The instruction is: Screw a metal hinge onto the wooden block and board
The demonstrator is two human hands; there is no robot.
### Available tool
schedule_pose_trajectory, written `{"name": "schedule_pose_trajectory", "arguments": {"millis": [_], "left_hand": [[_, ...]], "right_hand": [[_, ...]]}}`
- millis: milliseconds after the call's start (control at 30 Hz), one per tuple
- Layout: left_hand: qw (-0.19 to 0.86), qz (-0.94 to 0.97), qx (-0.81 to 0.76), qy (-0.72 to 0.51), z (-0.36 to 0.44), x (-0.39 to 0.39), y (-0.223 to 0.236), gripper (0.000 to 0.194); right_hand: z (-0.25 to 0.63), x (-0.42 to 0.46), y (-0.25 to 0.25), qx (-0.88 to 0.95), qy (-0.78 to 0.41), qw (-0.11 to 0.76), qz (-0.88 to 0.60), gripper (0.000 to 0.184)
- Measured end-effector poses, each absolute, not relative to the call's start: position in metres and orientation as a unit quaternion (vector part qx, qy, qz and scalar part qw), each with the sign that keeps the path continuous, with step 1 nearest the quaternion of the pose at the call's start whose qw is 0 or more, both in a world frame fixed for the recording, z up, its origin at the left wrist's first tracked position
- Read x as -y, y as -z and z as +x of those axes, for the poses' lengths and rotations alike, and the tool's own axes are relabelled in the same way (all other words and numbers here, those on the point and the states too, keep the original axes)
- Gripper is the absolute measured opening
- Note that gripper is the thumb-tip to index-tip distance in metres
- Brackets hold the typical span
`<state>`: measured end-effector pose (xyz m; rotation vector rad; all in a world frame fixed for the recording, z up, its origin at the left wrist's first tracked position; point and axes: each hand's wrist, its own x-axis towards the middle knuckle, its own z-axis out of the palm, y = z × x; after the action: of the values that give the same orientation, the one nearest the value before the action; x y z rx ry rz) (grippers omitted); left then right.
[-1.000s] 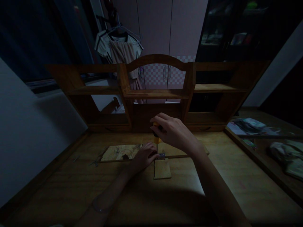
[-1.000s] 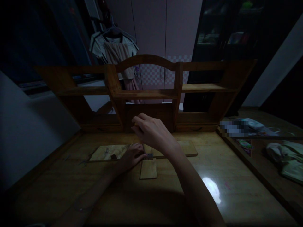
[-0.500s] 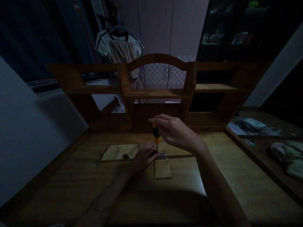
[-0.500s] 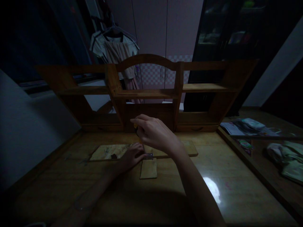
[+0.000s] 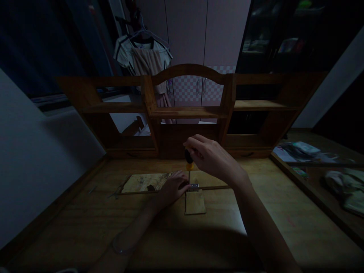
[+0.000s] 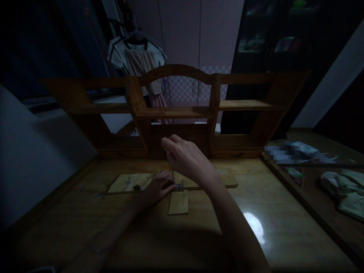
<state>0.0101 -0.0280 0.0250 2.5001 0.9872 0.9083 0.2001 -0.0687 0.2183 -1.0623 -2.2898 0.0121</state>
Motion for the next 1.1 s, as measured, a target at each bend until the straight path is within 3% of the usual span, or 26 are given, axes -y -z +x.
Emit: {"name": "schedule_pose_trajectory", "arguments": {"millis": [233, 533, 1100], "left_hand": [[0.15, 0.871, -0.342, -0.319, 0.0102, 0.0287, -0.0274, 0.013], [0.147, 0.87, -0.341, -0.324, 0.0091, 0.0276, -0.0241, 0.012], [0.155, 0.87, -0.34, -0.321, 0.0091, 0.0294, -0.0292, 0.014]], "right_hand": [[0.2002, 0.0651, -0.2152, 0.86, -0.015, 0.327, -0.391, 0.027], [0.2013, 0.0622, -0.2109, 0.864, -0.021, 0.34, -0.371, 0.045], [0.2037, 0.0665, -0.2176, 0.853, 0.026, 0.3, -0.426, 0.01]]}}
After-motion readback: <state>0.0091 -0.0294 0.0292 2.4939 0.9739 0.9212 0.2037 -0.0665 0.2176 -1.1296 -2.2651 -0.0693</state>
